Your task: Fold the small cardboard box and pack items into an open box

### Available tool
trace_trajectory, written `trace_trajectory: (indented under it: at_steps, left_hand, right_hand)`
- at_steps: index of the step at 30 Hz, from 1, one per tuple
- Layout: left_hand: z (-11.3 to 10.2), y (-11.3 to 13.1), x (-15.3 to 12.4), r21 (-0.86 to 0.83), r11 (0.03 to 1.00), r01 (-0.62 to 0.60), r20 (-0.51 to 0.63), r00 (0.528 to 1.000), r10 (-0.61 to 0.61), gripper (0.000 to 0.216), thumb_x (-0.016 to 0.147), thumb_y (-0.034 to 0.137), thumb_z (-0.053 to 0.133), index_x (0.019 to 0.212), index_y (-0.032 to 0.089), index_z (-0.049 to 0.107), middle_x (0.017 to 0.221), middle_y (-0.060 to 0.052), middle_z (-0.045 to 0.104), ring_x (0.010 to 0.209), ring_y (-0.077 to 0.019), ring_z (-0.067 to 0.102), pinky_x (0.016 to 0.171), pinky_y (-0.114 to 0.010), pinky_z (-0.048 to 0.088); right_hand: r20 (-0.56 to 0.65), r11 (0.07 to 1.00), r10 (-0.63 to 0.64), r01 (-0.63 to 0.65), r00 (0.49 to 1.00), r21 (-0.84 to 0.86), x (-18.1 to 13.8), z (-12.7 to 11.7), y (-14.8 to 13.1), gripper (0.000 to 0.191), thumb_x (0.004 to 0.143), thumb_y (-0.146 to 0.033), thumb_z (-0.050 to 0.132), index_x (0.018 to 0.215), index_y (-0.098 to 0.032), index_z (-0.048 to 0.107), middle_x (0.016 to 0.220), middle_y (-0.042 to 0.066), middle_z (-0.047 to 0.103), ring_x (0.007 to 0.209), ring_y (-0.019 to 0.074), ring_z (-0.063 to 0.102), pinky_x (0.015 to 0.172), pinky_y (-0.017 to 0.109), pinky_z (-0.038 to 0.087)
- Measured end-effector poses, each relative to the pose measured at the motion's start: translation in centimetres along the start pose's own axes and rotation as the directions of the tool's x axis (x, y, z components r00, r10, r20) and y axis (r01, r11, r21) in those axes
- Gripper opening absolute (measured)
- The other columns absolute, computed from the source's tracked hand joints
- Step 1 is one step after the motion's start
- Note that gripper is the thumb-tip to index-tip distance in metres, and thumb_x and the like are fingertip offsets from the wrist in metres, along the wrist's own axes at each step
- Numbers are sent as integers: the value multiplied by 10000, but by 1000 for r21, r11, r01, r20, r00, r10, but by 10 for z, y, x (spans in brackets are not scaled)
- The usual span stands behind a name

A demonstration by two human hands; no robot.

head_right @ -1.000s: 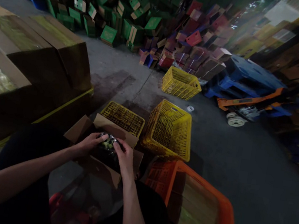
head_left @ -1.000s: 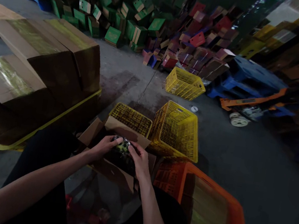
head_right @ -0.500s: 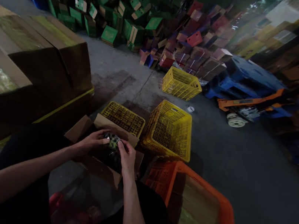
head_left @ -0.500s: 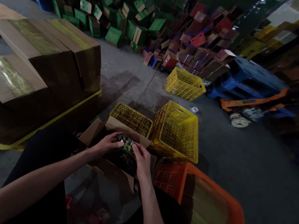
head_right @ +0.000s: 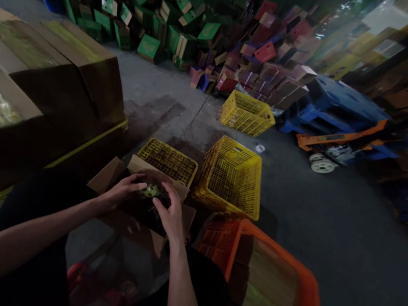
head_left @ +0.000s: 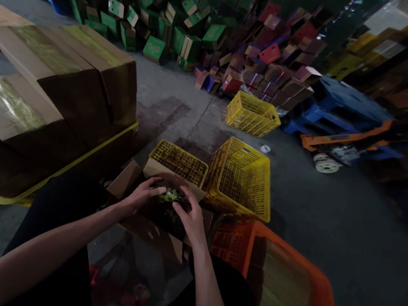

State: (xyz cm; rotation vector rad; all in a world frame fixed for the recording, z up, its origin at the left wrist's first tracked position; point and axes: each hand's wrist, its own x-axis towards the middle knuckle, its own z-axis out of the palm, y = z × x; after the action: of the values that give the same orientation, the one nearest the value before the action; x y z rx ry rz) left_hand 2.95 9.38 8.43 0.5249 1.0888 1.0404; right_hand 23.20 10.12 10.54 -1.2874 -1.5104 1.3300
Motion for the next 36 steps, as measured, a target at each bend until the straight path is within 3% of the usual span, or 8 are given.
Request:
trace_trajectory:
  at_steps: [3,9,13,17,21,27,36]
  left_hand:
    - [-2,-3,1,15,999,35,60,998,-36,666,718,454,835,1274,174,599,1136,-137,700,949,-248,689,826,-360,560]
    - [-2,-1,-1,22,995,100,182,978,-102,657,807,656,656,1252,174,645,1188,-158,688,938,-248,697,829,-347,544]
    - [-2,0,-3,126,989,71,245,964,-101,683,727,537,798,1299,205,630,1233,-137,683,1042,-281,672,856,-353,526]
    - [-1,-1,-4,165,986,-32,238,971,-9,630,697,462,843,1230,169,679,1215,-128,702,1101,-293,647,883,-336,508]
    - [-2,0,-2,82,993,-86,217,974,66,603,684,441,857,1186,146,701,1104,-119,741,990,-278,691,877,-352,513]
    - [-3,-3,1,39,996,-74,154,986,67,453,718,465,827,1014,129,753,865,-77,756,739,-205,695,730,-305,521]
    - [-3,-5,4,3,1000,-28,92,995,28,544,697,507,832,1084,135,745,915,-88,760,757,-192,691,714,-291,542]
  right_hand:
    - [37,1000,13,-13,999,0,1,-1,-1,424,795,-381,726,1210,-303,697,1252,29,696,1200,270,613,1082,445,428]
    - [-80,990,110,-102,991,99,1,0,5,386,771,-466,742,1095,-256,748,1053,41,768,996,270,696,909,388,527]
    - [-142,980,165,-146,976,135,2,-2,11,395,766,-524,735,1013,-217,761,976,47,775,902,264,695,801,344,532]
    - [-136,978,184,-168,973,123,1,-2,13,409,773,-571,717,940,-201,765,884,42,769,827,258,682,705,314,515]
    - [-112,971,210,-193,971,143,1,0,11,452,771,-612,704,945,-199,759,883,48,771,822,265,684,697,318,522]
    - [-112,966,225,-207,968,158,1,2,9,497,811,-652,637,1020,-216,750,976,58,771,936,284,690,768,341,542]
    - [-24,957,207,-198,978,210,0,3,10,453,770,-592,721,1021,-215,751,917,37,769,847,254,695,722,327,544]
